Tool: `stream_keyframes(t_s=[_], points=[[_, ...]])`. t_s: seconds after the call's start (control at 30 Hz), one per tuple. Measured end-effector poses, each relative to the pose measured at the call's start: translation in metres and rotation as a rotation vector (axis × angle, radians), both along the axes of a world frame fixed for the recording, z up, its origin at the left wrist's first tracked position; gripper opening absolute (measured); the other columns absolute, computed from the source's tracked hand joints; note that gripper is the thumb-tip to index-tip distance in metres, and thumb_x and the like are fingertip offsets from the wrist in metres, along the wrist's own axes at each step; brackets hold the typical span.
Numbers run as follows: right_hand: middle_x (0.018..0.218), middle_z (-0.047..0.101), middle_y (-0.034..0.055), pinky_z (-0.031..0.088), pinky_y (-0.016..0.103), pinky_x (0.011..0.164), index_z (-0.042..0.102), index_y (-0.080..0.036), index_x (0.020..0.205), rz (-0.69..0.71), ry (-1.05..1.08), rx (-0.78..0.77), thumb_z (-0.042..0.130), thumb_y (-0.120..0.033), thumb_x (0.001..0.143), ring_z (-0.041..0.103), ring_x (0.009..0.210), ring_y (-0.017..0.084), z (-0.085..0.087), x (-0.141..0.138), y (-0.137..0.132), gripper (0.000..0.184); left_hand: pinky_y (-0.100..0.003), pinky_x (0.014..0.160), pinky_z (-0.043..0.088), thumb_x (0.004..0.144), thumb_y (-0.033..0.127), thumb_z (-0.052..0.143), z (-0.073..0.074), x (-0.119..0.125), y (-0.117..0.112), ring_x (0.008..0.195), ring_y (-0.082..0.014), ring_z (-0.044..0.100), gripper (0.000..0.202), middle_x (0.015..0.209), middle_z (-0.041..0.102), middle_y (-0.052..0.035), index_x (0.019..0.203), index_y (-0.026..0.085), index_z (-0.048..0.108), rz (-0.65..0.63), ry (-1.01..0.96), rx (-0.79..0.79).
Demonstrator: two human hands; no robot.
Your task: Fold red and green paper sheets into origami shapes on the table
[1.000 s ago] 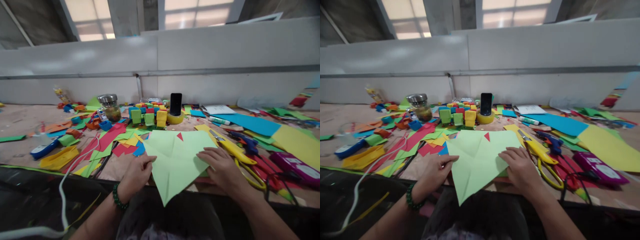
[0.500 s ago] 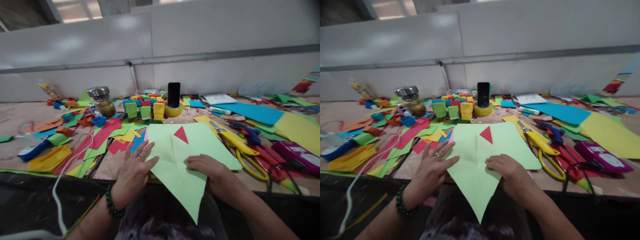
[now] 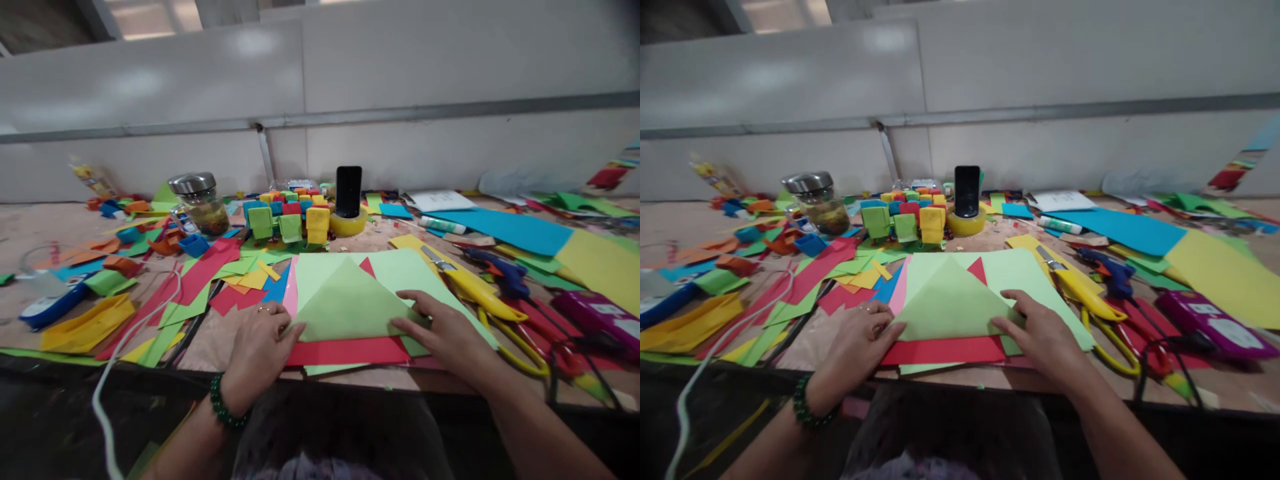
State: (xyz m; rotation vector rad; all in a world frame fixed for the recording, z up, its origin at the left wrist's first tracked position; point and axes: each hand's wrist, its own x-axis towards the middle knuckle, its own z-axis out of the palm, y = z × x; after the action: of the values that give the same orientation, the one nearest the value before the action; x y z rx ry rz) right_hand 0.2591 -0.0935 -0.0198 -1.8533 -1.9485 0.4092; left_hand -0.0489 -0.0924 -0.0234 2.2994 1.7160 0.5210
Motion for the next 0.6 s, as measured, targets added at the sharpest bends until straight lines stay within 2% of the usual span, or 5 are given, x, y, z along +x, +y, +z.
stream_keyframes(t_s=[0.13, 0.23, 0.33, 0.4, 0.6], points=[[0.085, 0.069, 0.0063, 0.049, 0.034, 0.060, 0.060, -0.021, 0.124, -0.093, -0.177, 0.027, 0.058, -0.054, 0.081, 0.066, 0.076, 0.026, -0.004, -0.004, 0.002, 0.054, -0.040, 0.078, 0.040, 0.089, 0.040, 0.054, 0.000, 0.004, -0.001, 0.079, -0.0234, 0.056, 0.031, 0.079, 0.061, -0.0055, 0.067, 0.018, 0.059, 0.081, 0.189, 0.064], [0.091, 0.070, 0.0078, 0.051, 0.037, 0.066, 0.063, -0.022, 0.121, -0.051, -0.212, 0.076, 0.056, -0.053, 0.083, 0.065, 0.084, 0.028, -0.007, -0.005, 0.002, 0.049, -0.045, 0.085, 0.040, 0.087, 0.031, 0.055, 0.002, 0.006, -0.002, 0.094, -0.0284, 0.056, 0.018, 0.100, 0.064, -0.0091, 0.098, 0.020, 0.065, 0.079, 0.209, 0.171], [0.092, 0.070, 0.0081, 0.051, 0.039, 0.069, 0.064, -0.023, 0.119, 0.003, -0.221, 0.108, 0.054, -0.050, 0.085, 0.064, 0.089, 0.029, -0.010, -0.003, 0.002, 0.044, -0.045, 0.093, 0.039, 0.085, 0.012, 0.050, 0.006, 0.011, -0.003, 0.112, -0.0290, 0.050, 0.045, 0.128, 0.057, -0.0102, 0.127, 0.025, 0.056, -0.165, 0.232, 0.220], [0.091, 0.070, 0.0080, 0.052, 0.039, 0.070, 0.063, -0.023, 0.121, 0.027, -0.228, 0.119, 0.054, -0.047, 0.086, 0.063, 0.089, 0.029, -0.011, -0.001, 0.003, 0.043, -0.040, 0.089, 0.042, 0.084, 0.006, 0.046, 0.011, 0.019, -0.003, 0.105, -0.0255, 0.054, 0.052, 0.121, 0.060, -0.0091, 0.131, 0.027, 0.053, -0.354, 0.269, 0.142], [0.111, 0.067, 0.0137, 0.049, 0.044, 0.080, 0.061, -0.019, 0.124, 0.222, -0.329, 0.355, 0.053, -0.023, 0.085, 0.059, 0.099, 0.030, -0.007, -0.018, 0.001, 0.040, -0.044, 0.080, 0.044, 0.085, 0.057, 0.055, 0.022, 0.052, -0.006, 0.092, -0.0301, 0.055, 0.061, 0.102, 0.060, -0.0112, 0.140, 0.031, 0.045, -0.376, 0.361, 0.107]])
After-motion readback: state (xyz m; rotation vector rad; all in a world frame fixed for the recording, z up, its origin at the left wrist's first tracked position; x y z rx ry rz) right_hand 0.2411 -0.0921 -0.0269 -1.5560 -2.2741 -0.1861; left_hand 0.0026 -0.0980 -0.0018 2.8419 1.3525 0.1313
